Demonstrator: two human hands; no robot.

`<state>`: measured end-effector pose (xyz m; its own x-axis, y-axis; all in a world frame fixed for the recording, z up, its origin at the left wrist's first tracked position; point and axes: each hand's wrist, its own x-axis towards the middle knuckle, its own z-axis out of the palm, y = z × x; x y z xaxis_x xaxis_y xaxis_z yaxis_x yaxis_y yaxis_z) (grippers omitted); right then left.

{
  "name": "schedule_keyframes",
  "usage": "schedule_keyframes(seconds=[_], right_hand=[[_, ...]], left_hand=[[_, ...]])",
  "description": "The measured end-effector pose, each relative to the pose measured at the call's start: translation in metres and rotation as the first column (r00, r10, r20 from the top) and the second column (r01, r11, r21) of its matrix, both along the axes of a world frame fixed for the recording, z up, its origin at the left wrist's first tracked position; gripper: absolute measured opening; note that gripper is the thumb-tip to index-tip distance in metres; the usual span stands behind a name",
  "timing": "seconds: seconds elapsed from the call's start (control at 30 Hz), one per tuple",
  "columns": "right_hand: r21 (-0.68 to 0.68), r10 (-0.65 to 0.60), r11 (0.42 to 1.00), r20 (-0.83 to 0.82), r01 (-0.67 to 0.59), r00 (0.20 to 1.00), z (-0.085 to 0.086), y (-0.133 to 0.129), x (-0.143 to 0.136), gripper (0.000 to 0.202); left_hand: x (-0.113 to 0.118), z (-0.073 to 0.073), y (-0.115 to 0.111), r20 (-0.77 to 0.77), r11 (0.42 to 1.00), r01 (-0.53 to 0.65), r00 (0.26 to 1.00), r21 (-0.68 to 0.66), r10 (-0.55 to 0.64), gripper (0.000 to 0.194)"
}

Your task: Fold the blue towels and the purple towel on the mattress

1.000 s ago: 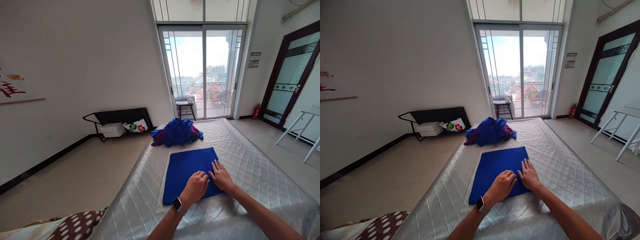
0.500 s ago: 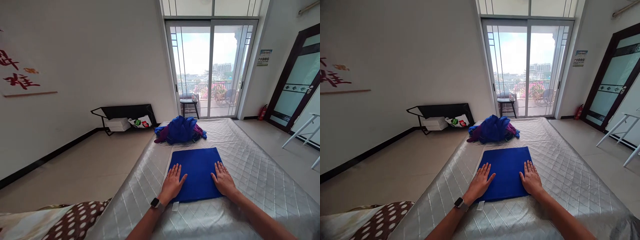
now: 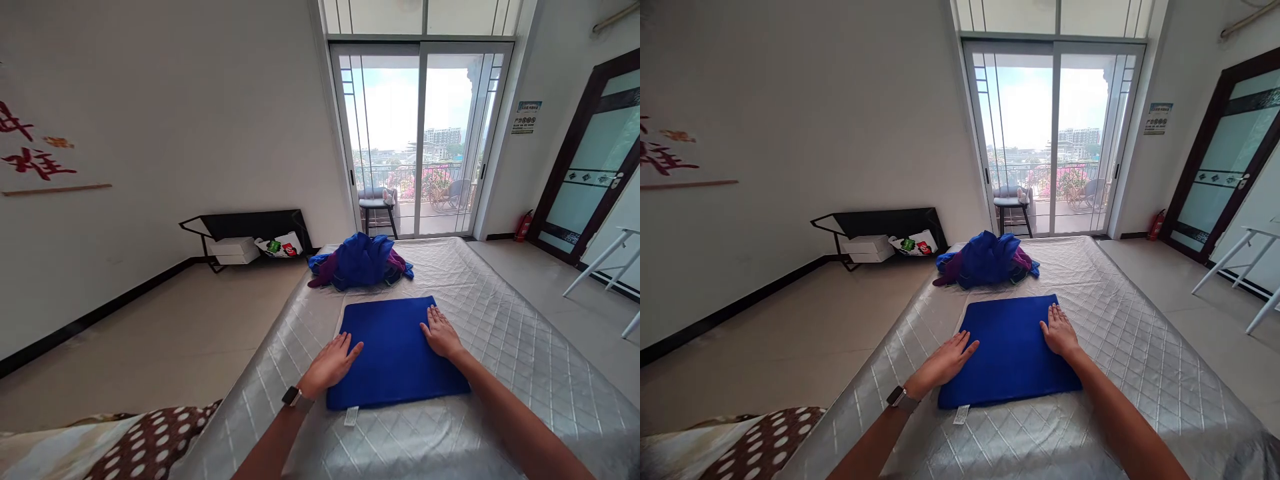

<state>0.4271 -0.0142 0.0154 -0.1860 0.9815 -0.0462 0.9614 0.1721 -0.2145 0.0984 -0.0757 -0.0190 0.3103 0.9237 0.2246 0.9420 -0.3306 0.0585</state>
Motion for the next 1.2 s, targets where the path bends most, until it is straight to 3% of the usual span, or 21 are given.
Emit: schedule_keyframes(seconds=[0.07,0.17,0.27,0.37,0.47,0.63,0.73,0.9,1.1,1.2], right_hand=[[0.033,0.000,0.999,0.002,0.000,1.000,-0.005,-0.001,0.002,0.070],[0.057,0.001,0.998,0.002,-0.001,1.000,-0.010,-0.003,0.002,0.070],[0.084,0.014,0.996,-0.001,-0.014,1.000,-0.013,-0.002,0.003,0.068],[0.093,0.029,0.995,0.002,-0.029,1.000,-0.017,0.000,0.005,0.066],[0.082,0.012,0.997,-0.003,-0.012,1.000,-0.017,0.001,0.005,0.069],[0.041,-0.003,0.999,-0.005,0.003,1.000,-0.013,0.000,0.002,0.070],[0.032,-0.004,0.999,-0.008,0.004,1.000,-0.014,0.001,0.003,0.070],[0.024,0.000,1.000,0.025,-0.001,1.000,-0.019,0.009,0.005,0.071],[0.050,0.009,0.999,0.061,-0.012,0.998,0.001,0.041,-0.004,0.067],[0.044,0.034,0.998,0.065,-0.037,0.997,0.002,0.059,-0.008,0.066]], left_hand=[[0.022,0.016,0.017,0.014,0.999,-0.049,0.999,-0.002,0.049,0.060],[0.089,0.030,0.039,0.047,1.000,0.005,0.999,0.009,-0.005,0.065],[0.159,0.027,0.052,0.099,0.996,0.080,0.992,-0.044,-0.075,0.062],[0.188,0.017,0.058,0.100,0.991,0.077,0.993,-0.105,-0.066,0.064],[0.164,0.014,0.061,0.094,0.992,-0.005,0.995,-0.123,0.016,0.070],[0.070,0.013,0.062,0.031,0.937,-0.300,0.950,-0.181,0.310,0.077],[0.032,0.010,0.060,0.021,0.907,-0.368,0.925,-0.205,0.379,0.076],[0.023,0.004,0.058,0.038,0.911,-0.364,0.925,-0.192,0.378,0.075],[0.026,0.000,0.060,0.056,0.916,-0.359,0.926,-0.178,0.374,0.075],[0.024,-0.002,0.060,0.064,0.917,-0.358,0.925,-0.173,0.374,0.075]])
